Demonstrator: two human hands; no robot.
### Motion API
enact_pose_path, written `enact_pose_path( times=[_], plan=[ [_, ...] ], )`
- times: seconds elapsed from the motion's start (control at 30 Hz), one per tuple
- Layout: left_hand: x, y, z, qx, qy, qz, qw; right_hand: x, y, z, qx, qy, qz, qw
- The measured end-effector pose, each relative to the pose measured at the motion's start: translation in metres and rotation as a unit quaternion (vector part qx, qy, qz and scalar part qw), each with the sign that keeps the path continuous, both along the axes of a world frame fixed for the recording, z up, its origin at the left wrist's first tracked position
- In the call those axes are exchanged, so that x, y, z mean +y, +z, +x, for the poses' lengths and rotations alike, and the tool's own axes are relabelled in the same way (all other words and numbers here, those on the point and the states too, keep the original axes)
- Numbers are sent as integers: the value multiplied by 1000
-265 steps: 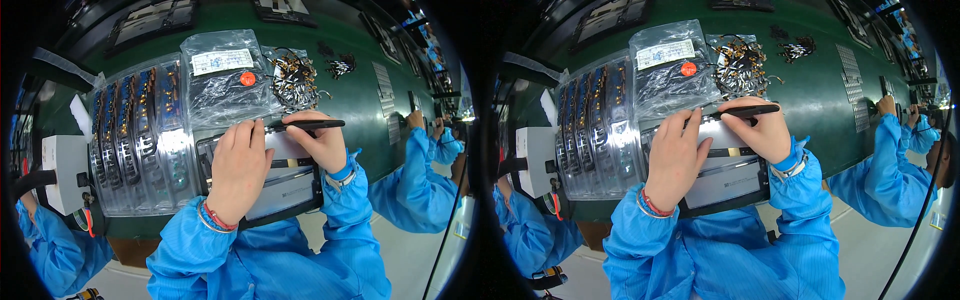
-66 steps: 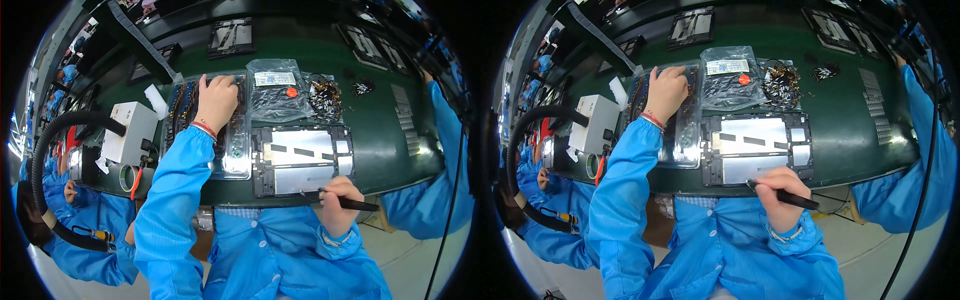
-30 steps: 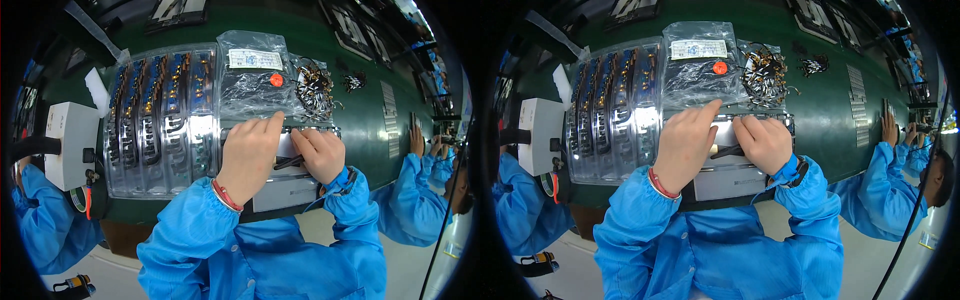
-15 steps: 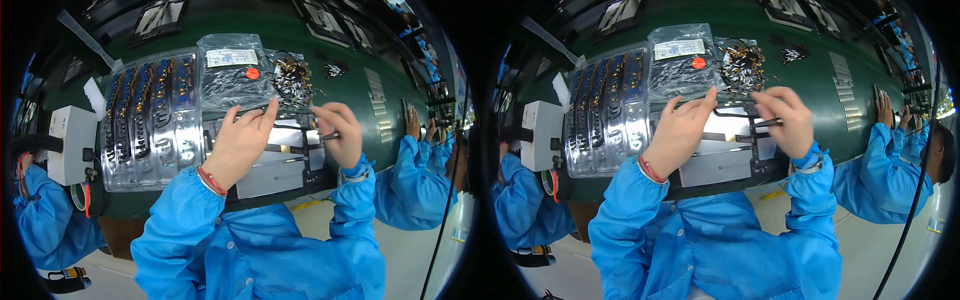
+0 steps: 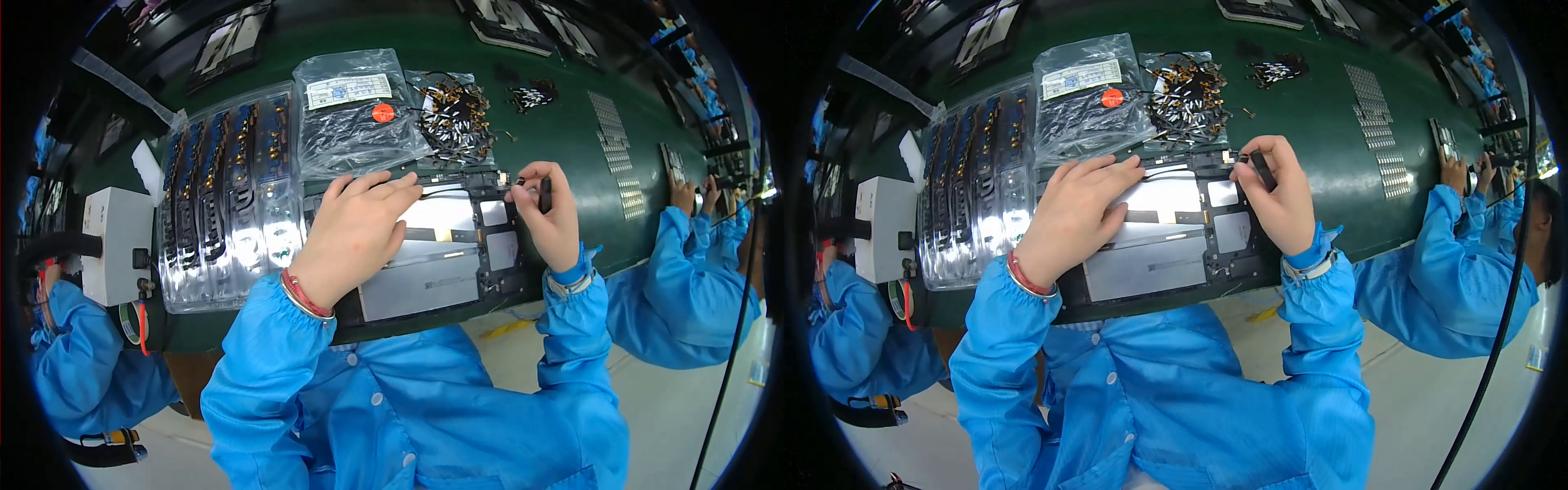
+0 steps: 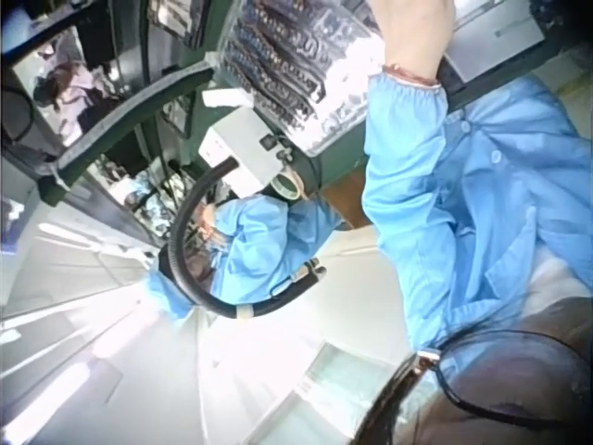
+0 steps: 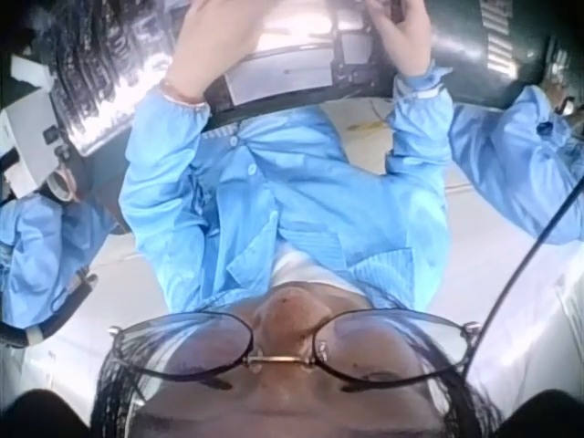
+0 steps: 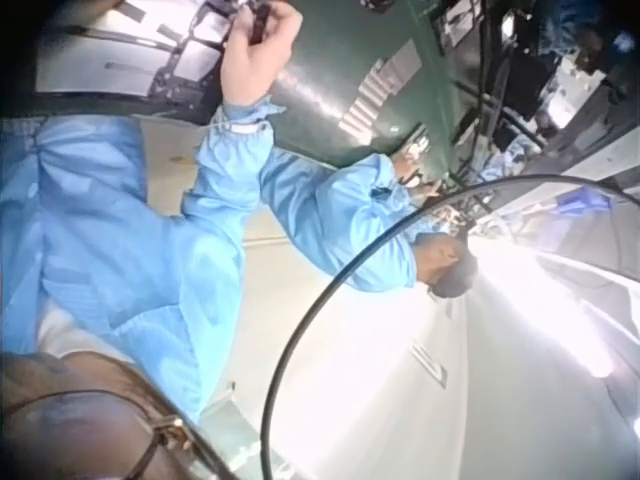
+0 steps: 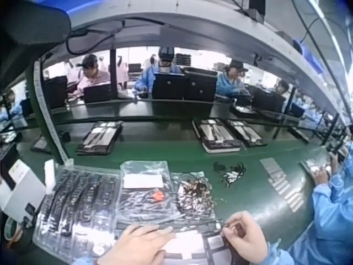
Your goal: The person assembles internal components and ribbon cables inside a tablet computer's plastic housing, using tweezers and a plastic pry tool.
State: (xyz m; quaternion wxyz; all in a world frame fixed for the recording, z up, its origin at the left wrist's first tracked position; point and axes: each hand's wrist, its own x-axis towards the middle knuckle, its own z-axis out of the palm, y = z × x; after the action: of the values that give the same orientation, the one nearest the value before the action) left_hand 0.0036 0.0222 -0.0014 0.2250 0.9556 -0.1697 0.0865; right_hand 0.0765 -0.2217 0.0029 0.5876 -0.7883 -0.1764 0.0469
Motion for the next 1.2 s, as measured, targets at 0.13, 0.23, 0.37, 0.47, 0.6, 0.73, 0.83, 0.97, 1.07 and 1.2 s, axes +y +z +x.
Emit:
enact_pose_path(
  times=[0.13,0.23,0.37,0.47,0.6,0.73,0.83,0.97,1.07,1.2],
  plan=[
    [-4,2,3,-27,0,54,998,1,-7,1,-20,-43,-51,998],
    [-7,3,4,-73,-13,125,989,4,-6,-2,-66,-76,-153,983],
    [-13,13,7,-100,-46,181,977,5,-10,0,-240,-70,-216,944],
    [-16,18,13,-101,-108,239,960,4,-13,2,-278,-65,-255,924],
    [-23,22,22,-76,-197,310,927,2,-15,5,-279,-60,-257,923],
    [-29,27,27,-68,-219,328,917,1,-14,6,-268,-43,-226,935],
    [-35,32,36,-49,-234,299,924,-1,-11,7,-245,-36,-193,949],
    [-40,46,45,10,-265,316,911,-3,-9,6,-215,-13,-194,957],
    [-39,43,27,-20,-249,334,909,-4,5,4,-294,-72,-217,928],
    [-38,53,-52,-22,-158,36,987,-14,24,11,-277,-33,-201,939]
  ],
)
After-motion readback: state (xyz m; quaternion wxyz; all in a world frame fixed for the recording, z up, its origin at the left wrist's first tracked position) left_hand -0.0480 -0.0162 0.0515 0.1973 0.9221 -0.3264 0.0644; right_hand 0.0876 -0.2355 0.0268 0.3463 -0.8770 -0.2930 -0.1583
